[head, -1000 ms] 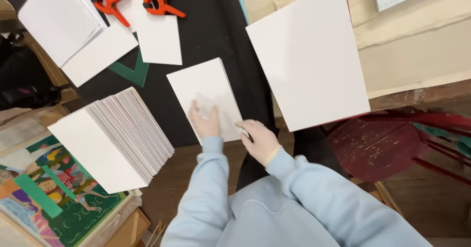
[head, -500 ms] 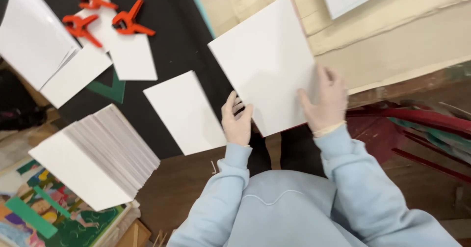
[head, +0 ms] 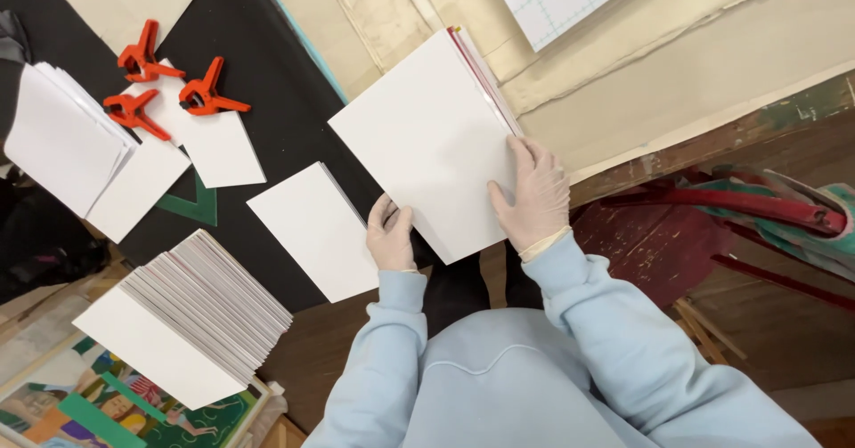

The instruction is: Organizing and stacking sheets of white paper or mat board on a workshop table.

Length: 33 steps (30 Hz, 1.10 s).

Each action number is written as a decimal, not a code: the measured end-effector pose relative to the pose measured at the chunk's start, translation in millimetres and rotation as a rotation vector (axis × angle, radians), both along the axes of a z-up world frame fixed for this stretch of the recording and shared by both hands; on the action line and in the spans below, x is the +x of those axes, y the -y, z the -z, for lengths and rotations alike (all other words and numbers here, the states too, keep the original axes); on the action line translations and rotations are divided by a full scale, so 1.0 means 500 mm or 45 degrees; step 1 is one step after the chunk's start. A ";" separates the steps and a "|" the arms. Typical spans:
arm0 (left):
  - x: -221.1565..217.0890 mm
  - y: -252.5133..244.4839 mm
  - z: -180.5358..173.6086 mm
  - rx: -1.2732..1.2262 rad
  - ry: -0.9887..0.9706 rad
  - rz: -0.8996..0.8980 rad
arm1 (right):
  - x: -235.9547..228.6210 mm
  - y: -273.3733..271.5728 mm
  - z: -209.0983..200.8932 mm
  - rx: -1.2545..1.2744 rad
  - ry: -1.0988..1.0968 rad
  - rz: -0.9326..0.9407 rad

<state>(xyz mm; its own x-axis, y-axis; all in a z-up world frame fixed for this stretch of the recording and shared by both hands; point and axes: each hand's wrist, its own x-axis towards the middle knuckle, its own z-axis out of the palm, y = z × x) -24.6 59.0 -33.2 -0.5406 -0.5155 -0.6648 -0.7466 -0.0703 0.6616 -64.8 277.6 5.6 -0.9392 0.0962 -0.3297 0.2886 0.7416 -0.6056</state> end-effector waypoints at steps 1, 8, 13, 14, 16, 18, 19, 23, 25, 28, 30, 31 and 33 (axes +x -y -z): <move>-0.001 0.000 -0.002 -0.003 0.003 0.008 | 0.001 -0.001 -0.001 -0.003 0.003 0.008; -0.003 0.002 0.002 0.064 0.012 -0.086 | 0.006 0.000 -0.005 -0.059 -0.001 0.016; 0.008 0.013 0.015 0.045 0.003 -0.065 | 0.012 0.005 0.006 -0.123 -0.032 0.028; 0.006 0.011 0.014 0.029 0.037 -0.054 | 0.012 0.004 0.008 -0.123 -0.021 0.032; 0.002 0.006 0.008 0.011 0.072 -0.045 | 0.013 0.004 0.011 -0.125 -0.009 0.034; -0.003 0.000 -0.001 -0.008 0.106 -0.047 | 0.012 0.005 0.015 -0.139 -0.044 0.097; -0.005 0.000 -0.002 -0.008 0.105 -0.047 | 0.011 0.006 0.015 -0.140 -0.045 0.097; -0.004 0.002 -0.003 0.010 0.095 -0.086 | 0.011 0.006 0.011 -0.211 -0.071 0.135; 0.000 0.005 -0.005 0.019 0.085 -0.097 | 0.009 0.007 0.001 -0.223 -0.071 0.134; 0.006 0.014 -0.014 -0.005 -0.008 -0.059 | 0.008 0.012 -0.015 -0.271 -0.084 0.141; 0.010 0.027 -0.023 -0.063 -0.106 -0.007 | 0.011 0.023 -0.025 -0.414 -0.157 0.187; 0.015 0.039 -0.032 -0.066 -0.110 -0.022 | 0.009 0.032 -0.038 -0.417 -0.158 0.172; 0.025 0.072 -0.056 -0.111 -0.168 -0.013 | 0.000 0.060 -0.065 -0.556 -0.081 0.211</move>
<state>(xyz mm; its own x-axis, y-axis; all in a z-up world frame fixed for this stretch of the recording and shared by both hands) -12.2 22.8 -5.3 -0.6144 -0.5743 -0.5410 -0.6525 -0.0157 0.7576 -64.9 247.9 38.2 -0.9425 0.1120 -0.3149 0.3338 0.3603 -0.8711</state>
